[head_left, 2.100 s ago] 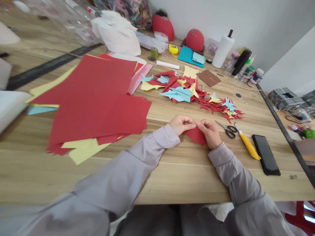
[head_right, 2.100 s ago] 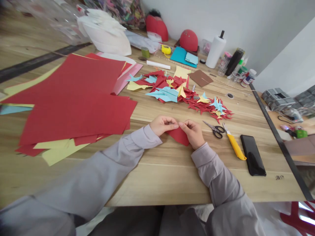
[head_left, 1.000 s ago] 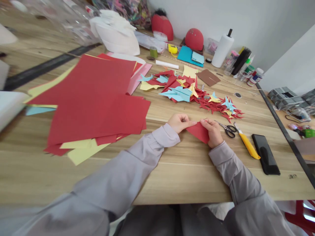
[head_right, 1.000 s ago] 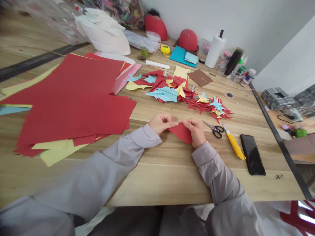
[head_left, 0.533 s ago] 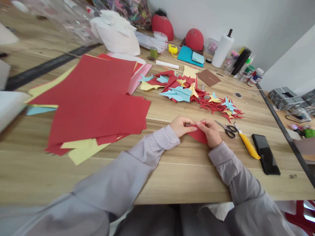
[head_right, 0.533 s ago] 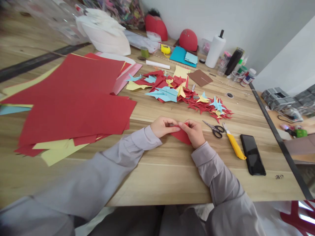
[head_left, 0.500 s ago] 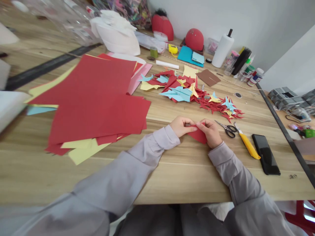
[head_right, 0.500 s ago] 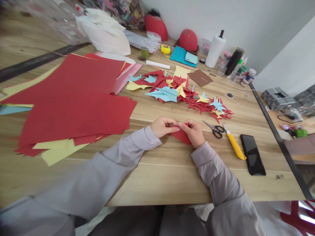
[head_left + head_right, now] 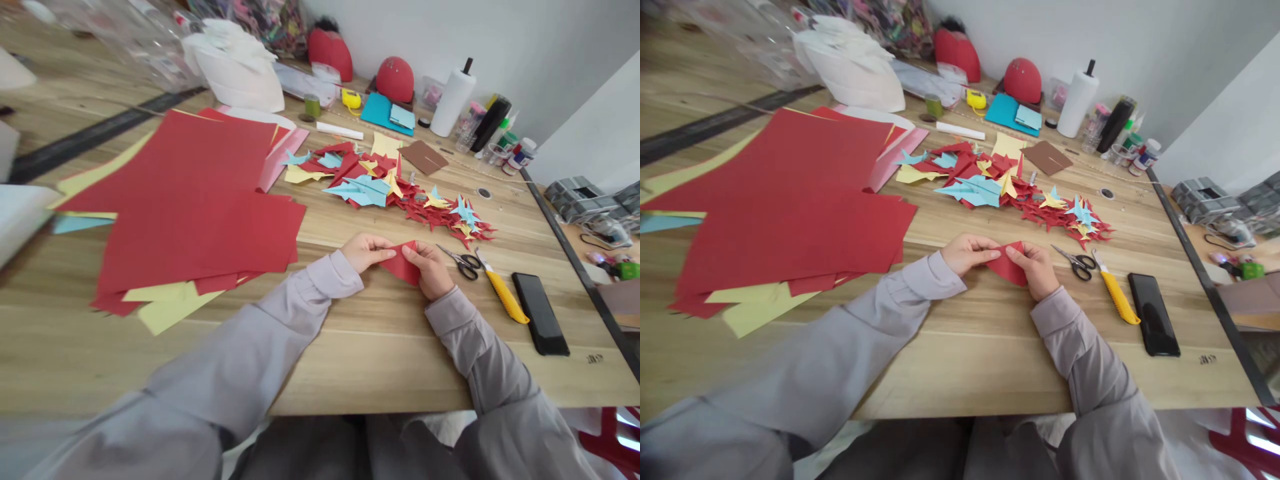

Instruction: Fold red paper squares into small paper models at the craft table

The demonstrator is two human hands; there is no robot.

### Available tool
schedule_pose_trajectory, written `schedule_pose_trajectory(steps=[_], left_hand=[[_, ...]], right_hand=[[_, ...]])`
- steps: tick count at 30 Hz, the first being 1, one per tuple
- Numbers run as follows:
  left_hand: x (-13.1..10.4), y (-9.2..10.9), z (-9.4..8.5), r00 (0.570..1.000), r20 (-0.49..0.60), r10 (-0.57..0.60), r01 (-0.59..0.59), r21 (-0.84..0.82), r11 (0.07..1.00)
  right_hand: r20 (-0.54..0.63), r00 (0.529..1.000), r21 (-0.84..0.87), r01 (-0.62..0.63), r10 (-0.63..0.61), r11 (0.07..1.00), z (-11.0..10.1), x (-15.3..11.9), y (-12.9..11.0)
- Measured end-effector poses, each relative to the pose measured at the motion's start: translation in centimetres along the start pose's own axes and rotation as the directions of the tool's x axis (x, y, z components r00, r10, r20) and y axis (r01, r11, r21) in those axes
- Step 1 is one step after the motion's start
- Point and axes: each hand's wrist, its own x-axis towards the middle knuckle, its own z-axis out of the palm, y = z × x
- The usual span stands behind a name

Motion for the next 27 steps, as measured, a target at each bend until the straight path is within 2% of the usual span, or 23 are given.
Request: schedule_pose_trajectory(steps=[7,13,18,21,24,27], left_hand=[[-0.01,0.01,0.29,0.983,-0.175,0.057,-0.045,0.069,0.997],[0.13,0.05,0.39,0.983,-0.177,0.054,-0.055,-0.001,0.998],[-0.04,0.40,0.48,0.982,-0.187,0.008,-0.033,-0.131,0.991],[-0.14,0.65,0.50,0.991,-0.129,-0.028,0.003,-0.188,0.982],[-0.16,0.74,0.57,0.994,-0.101,-0.040,0.014,-0.242,0.970],[-0.16,0.67,0.68,0.993,-0.120,0.009,-0.031,-0.183,0.983]], right_hand=[[-0.103,0.995,0.049,-0.010,0.015,0.999,-0.03,-0.03,-0.21],[-0.154,0.988,0.067,0.016,-0.006,0.998,-0.34,0.28,0.08],[-0.158,0.987,0.077,0.051,-0.039,0.996,-0.41,0.43,0.30],[-0.125,0.991,0.012,0.054,-0.052,0.998,-0.41,0.25,0.33],[-0.061,0.997,-0.141,0.039,-0.049,0.989,-0.29,-0.03,0.18],[0.015,0.997,-0.287,0.078,-0.077,0.955,-0.15,-0.13,0.00]])
